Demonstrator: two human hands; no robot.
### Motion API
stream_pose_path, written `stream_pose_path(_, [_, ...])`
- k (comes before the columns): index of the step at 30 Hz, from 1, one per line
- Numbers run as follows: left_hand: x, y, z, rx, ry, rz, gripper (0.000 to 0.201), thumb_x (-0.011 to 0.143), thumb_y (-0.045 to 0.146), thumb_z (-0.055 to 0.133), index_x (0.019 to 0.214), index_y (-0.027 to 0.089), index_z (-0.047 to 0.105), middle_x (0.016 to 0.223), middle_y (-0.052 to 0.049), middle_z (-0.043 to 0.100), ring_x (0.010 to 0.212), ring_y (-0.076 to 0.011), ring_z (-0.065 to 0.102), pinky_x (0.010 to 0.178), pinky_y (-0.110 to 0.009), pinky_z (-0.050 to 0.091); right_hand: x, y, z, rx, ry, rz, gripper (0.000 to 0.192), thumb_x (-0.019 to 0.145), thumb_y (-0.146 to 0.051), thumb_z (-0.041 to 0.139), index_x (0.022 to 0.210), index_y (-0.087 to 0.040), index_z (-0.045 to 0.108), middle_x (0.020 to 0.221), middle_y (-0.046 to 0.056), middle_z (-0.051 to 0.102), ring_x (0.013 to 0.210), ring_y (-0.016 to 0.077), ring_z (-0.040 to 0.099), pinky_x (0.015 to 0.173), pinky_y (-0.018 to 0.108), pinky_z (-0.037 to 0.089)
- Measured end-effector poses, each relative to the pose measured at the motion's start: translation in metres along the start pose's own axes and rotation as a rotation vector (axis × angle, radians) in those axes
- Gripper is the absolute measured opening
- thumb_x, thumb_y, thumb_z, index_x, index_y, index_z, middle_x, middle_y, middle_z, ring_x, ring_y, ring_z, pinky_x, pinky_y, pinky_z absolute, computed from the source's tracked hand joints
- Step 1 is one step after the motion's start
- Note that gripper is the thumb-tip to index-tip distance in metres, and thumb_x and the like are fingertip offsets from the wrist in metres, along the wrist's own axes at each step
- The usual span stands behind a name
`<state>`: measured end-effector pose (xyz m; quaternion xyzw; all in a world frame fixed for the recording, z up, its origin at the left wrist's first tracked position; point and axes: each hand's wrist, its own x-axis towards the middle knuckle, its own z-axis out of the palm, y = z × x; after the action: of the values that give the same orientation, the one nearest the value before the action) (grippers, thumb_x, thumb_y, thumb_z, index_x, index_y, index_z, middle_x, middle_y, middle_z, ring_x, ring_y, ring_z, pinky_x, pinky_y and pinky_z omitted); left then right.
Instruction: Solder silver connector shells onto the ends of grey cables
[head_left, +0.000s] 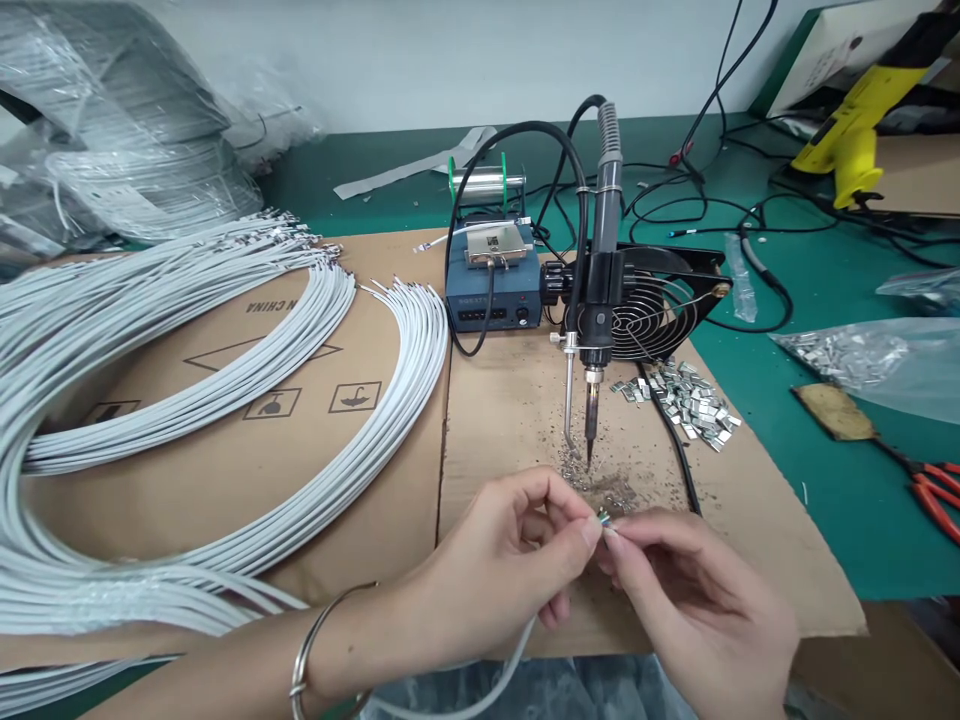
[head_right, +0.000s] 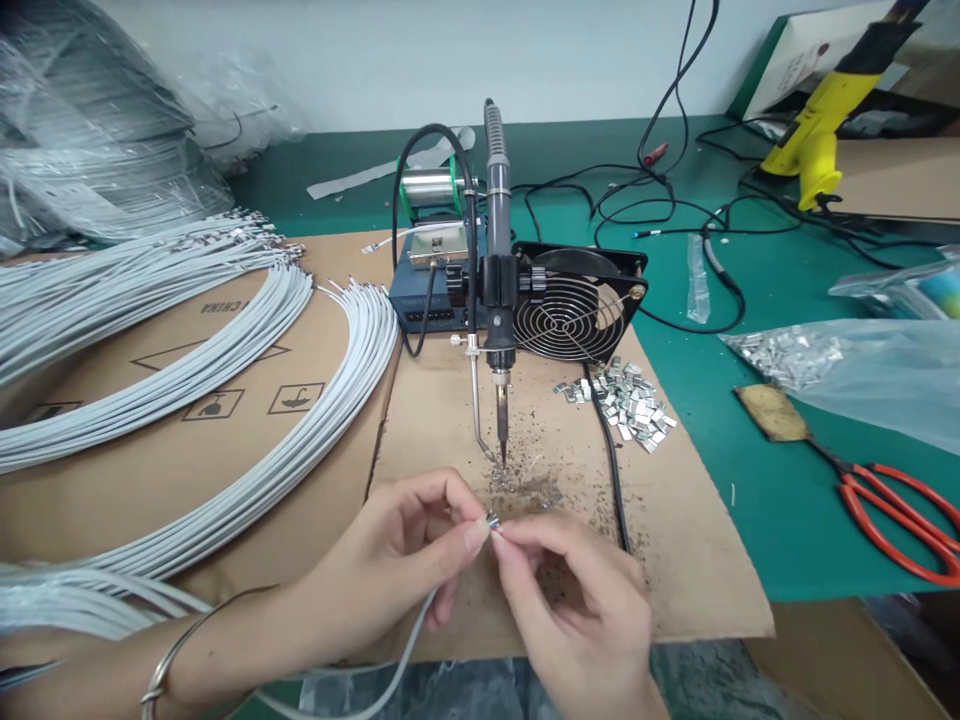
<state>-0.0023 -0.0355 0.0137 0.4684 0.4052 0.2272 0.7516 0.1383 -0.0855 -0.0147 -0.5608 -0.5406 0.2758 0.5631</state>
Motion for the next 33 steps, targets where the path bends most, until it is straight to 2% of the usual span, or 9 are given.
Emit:
stream_pose_path(7, [0.000, -0.001, -0.001, 0.019, 0.019, 0.001, 0.018, 0.084, 0.032, 0.053, 0.078, 0.016, 0.051, 0.049, 0.006, 0.049, 0.041, -0.0049, 0.047, 0.043, -0.015, 0.038, 0.003, 0.002, -0.003, -0.158, -0.030, -0.237, 0.021, 0.075, -0.005, 0.058, 0.082, -0.024, 0.065, 0.068, 0.003, 0.069, 0.058, 0.0206, 0.065, 0.053, 0.031, 0.053])
stream_pose_path(12, [0.000, -0.001, -0.001, 0.042, 0.030, 0.009, 0.017, 0.084, 0.031, 0.053, 0.078, 0.016, 0.050, 0.051, 0.006, 0.049, 0.040, -0.0032, 0.045, 0.042, -0.013, 0.037, 0.006, 0.005, -0.009, -0.253, -0.096, -0.427, 0.038, 0.072, 0.004, 0.057, 0.094, -0.026, 0.062, 0.072, 0.002, 0.070, 0.060, 0.0183, 0.066, 0.057, 0.029, 0.054])
stream_pose_path(19, [0.000, -0.004, -0.002, 0.091, 0.041, -0.014, 0.018, 0.083, 0.034, 0.053, 0.078, 0.016, 0.052, 0.056, 0.006, 0.049, 0.041, -0.0025, 0.046, 0.040, -0.012, 0.038, 0.004, 0.012, -0.008, -0.238, -0.103, -0.433, 0.036, 0.074, 0.002, 0.056, 0.096, -0.026, 0.062, 0.073, 0.001, 0.070, 0.060, 0.0181, 0.065, 0.058, 0.030, 0.053])
stream_pose_path(21, [0.000, -0.004, -0.002, 0.109, 0.045, -0.010, 0.019, 0.083, 0.034, 0.053, 0.078, 0.016, 0.052, 0.057, 0.006, 0.049, 0.041, -0.0025, 0.045, 0.040, -0.012, 0.037, 0.002, 0.016, -0.008, -0.202, -0.055, -0.379, 0.032, 0.075, -0.003, 0.057, 0.095, -0.027, 0.063, 0.074, 0.001, 0.070, 0.058, 0.0184, 0.065, 0.055, 0.030, 0.052])
stream_pose_path(24, [0.001, -0.005, -0.004, 0.127, 0.058, 0.004, 0.019, 0.083, 0.035, 0.053, 0.078, 0.017, 0.052, 0.058, 0.006, 0.048, 0.040, -0.0026, 0.045, 0.040, -0.013, 0.037, 0.003, 0.018, -0.015, -0.197, -0.019, -0.187, 0.021, 0.072, -0.010, 0.066, 0.085, -0.027, 0.066, 0.073, 0.000, 0.071, 0.057, 0.0178, 0.064, 0.055, 0.028, 0.052])
stream_pose_path(26, [0.003, -0.005, -0.006, 0.121, 0.056, -0.001, 0.019, 0.083, 0.035, 0.053, 0.077, 0.017, 0.051, 0.058, 0.006, 0.048, 0.040, -0.0031, 0.046, 0.039, -0.013, 0.037, 0.007, 0.017, -0.024, -0.194, -0.072, -0.039, 0.011, 0.071, -0.016, 0.069, 0.072, -0.026, 0.067, 0.064, -0.002, 0.068, 0.052, 0.0157, 0.061, 0.051, 0.024, 0.050])
stream_pose_path(28, [0.006, -0.006, -0.008, 0.115, 0.050, -0.009, 0.020, 0.082, 0.035, 0.053, 0.077, 0.017, 0.050, 0.057, 0.006, 0.048, 0.040, -0.0039, 0.046, 0.039, -0.014, 0.037, 0.015, 0.015, -0.033, -0.186, -0.150, 0.086, 0.010, 0.072, -0.021, 0.068, 0.062, -0.025, 0.064, 0.054, -0.003, 0.063, 0.046, 0.0137, 0.057, 0.044, 0.021, 0.047])
stream_pose_path(30, [0.009, -0.007, -0.010, 0.117, 0.049, -0.009, 0.019, 0.082, 0.035, 0.053, 0.078, 0.017, 0.050, 0.053, 0.007, 0.047, 0.039, -0.0047, 0.046, 0.038, -0.014, 0.037, 0.025, 0.014, -0.041, -0.181, -0.236, 0.183, 0.012, 0.073, -0.025, 0.066, 0.061, -0.024, 0.064, 0.051, -0.002, 0.061, 0.044, 0.0131, 0.056, 0.040, 0.019, 0.046])
stream_pose_path(33, [0.013, -0.007, -0.012, 0.129, 0.061, 0.005, 0.018, 0.083, 0.034, 0.052, 0.078, 0.017, 0.049, 0.051, 0.007, 0.046, 0.039, -0.0051, 0.046, 0.038, -0.014, 0.036, 0.039, 0.013, -0.046, -0.160, -0.344, 0.297, 0.008, 0.075, -0.027, 0.063, 0.070, -0.022, 0.066, 0.057, 0.000, 0.066, 0.051, 0.0140, 0.062, 0.046, 0.017, 0.050])
